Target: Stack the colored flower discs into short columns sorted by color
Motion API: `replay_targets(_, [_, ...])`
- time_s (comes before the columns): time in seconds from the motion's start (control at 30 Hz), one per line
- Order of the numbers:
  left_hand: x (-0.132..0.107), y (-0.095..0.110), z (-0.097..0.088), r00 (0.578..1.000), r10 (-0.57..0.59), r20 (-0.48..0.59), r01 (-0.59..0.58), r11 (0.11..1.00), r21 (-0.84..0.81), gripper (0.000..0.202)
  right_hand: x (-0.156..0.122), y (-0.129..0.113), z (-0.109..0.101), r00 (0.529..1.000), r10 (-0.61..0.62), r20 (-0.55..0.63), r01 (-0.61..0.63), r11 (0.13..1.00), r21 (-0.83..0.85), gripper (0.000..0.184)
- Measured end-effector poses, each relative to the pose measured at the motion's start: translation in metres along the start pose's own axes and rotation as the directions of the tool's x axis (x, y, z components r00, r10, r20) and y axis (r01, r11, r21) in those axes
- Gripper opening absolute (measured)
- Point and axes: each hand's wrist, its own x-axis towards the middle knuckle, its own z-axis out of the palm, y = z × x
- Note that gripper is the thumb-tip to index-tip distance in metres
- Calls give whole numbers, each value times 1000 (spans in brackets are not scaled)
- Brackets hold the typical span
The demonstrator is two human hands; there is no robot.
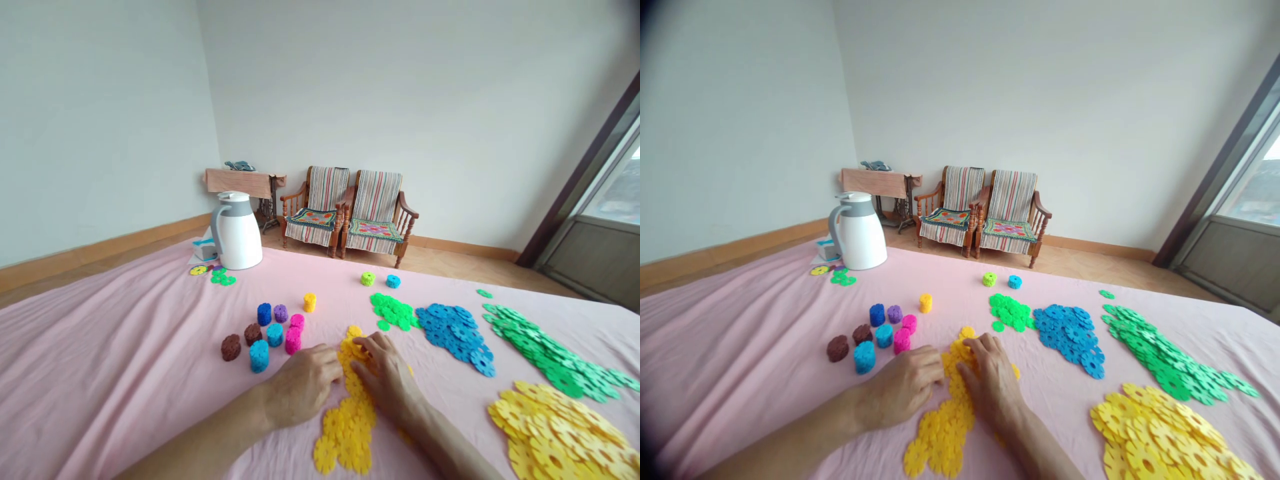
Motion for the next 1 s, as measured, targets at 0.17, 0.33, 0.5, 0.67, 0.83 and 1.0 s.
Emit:
replay_targets(0.17, [-3, 1, 1, 1000, -8, -1, 8, 1000, 28, 17, 1, 0, 1, 999, -54, -3, 54, 998, -25, 17])
replay_targets(0.33, [-2, 0, 6, 991, -108, -82, 105, 994, -42, 17, 2, 6, 1, 996, -53, -68, 52, 999, -16, 26])
replay_targets(0.5, [1, 1, 5, 935, -312, -167, 255, 922, -292, 19, 0, -3, -3, 993, 56, -99, -41, 989, 145, 26])
replay_targets(0.67, [2, 5, 10, 882, -451, -133, 310, 771, -556, 15, -6, -23, -4, 992, 115, -46, -96, 949, 300, 26])
replay_targets(0.83, [4, 8, 15, 873, -485, -45, 315, 632, -708, 28, -9, -30, -5, 993, 105, -56, -79, 933, 351, 19])
replay_targets(1.0, [5, 7, 12, 853, -511, 103, 334, 383, -861, 38, -12, -37, -7, 998, -23, -54, 38, 955, 294, 30])
